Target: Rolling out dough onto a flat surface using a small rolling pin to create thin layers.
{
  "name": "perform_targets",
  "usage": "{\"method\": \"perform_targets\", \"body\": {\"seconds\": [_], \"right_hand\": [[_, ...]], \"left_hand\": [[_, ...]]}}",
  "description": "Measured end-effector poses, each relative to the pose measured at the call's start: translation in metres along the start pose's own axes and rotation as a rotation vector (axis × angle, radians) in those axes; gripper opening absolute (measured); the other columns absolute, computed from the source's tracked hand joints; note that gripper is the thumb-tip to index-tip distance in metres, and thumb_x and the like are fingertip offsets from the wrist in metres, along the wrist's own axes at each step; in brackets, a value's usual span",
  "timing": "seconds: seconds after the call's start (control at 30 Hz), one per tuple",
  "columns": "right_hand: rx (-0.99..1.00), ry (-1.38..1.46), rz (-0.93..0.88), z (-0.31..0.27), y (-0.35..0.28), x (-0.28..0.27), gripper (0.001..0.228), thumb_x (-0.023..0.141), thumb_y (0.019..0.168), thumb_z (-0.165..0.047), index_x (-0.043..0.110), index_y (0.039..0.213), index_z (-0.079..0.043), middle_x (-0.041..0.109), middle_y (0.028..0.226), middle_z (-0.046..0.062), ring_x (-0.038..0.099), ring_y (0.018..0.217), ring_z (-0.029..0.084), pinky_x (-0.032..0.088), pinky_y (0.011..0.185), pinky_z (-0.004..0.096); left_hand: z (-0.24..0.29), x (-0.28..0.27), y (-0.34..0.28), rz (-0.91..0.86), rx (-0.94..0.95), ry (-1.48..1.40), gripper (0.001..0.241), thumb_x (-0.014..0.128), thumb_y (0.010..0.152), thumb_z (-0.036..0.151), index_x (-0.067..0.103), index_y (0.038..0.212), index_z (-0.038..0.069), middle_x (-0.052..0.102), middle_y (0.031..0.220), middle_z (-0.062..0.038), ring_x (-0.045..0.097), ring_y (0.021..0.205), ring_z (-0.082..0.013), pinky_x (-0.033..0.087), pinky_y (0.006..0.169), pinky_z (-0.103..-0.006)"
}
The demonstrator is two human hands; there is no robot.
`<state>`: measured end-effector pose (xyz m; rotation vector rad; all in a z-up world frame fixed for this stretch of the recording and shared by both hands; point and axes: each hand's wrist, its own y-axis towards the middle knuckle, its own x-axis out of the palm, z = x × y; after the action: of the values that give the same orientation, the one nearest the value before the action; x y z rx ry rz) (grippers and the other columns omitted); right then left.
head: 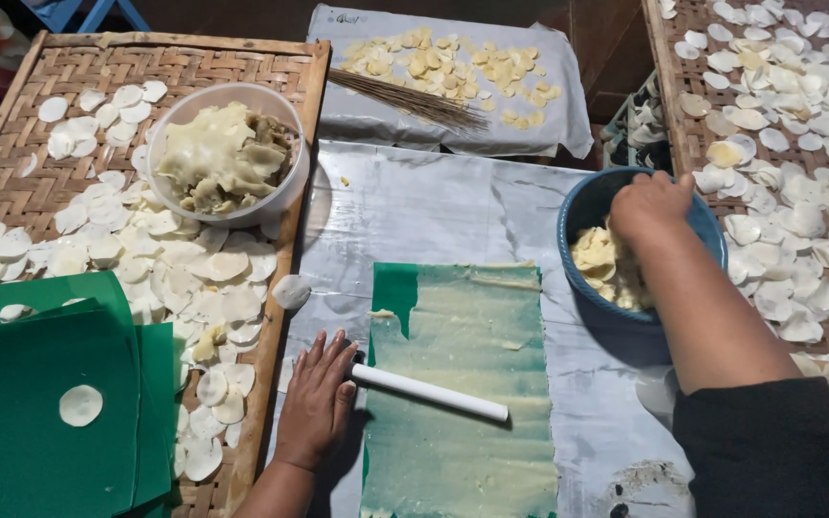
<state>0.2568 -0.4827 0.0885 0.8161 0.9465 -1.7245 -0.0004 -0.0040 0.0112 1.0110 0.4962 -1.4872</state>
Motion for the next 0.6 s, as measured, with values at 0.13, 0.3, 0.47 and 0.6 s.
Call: {"method": "perform_targets", "body": {"seconds": [0.13, 0.3, 0.47, 0.6], "right_hand": [[-0.03, -0.083, -0.143, 0.009, -0.018, -0.015, 0.047, 0.094, 0.067, -0.024, 0.083, 0.113, -0.025, 0.081, 0.119, 0.002, 0.061, 0.118, 0.025, 0.03, 0.101, 0.055], [-0.028, -0.082, -0.122, 0.022, -0.02, 0.0, 0.026, 0.08, 0.073, -0.026, 0.086, 0.097, -0.023, 0.082, 0.096, 0.005, 0.072, 0.091, 0.025, 0.038, 0.091, 0.046], [0.03, 0.223, -0.081, 0.053, -0.028, 0.02, 0.049, 0.084, 0.076, -0.03, 0.074, 0.123, -0.03, 0.08, 0.112, 0.005, 0.073, 0.104, 0.028, 0.045, 0.093, 0.049], [0.107, 0.722, 0.04, 0.086, -0.039, 0.045, 0.028, 0.078, 0.082, -0.02, 0.077, 0.11, -0.019, 0.076, 0.098, 0.012, 0.07, 0.085, 0.032, 0.054, 0.079, 0.047]], "left_hand": [[-0.002, 0.003, -0.003, 0.004, 0.02, 0.007, 0.05, 0.039, 0.103, 0.035, 0.054, 0.145, 0.014, 0.046, 0.16, -0.005, 0.028, 0.156, -0.0275, 0.022, 0.124, -0.0473], [-0.001, 0.001, -0.001, 0.008, 0.004, -0.011, 0.048, 0.044, 0.101, 0.033, 0.055, 0.144, 0.015, 0.046, 0.16, -0.003, 0.029, 0.155, -0.0263, 0.022, 0.124, -0.0476], [-0.003, 0.003, -0.001, 0.022, 0.013, 0.004, 0.048, 0.043, 0.101, 0.033, 0.054, 0.145, 0.016, 0.046, 0.16, -0.002, 0.029, 0.156, -0.0259, 0.023, 0.124, -0.0475], [-0.002, 0.003, -0.002, 0.021, 0.011, 0.006, 0.048, 0.043, 0.101, 0.033, 0.054, 0.145, 0.016, 0.046, 0.16, -0.003, 0.029, 0.156, -0.0258, 0.022, 0.125, -0.0475]]}}
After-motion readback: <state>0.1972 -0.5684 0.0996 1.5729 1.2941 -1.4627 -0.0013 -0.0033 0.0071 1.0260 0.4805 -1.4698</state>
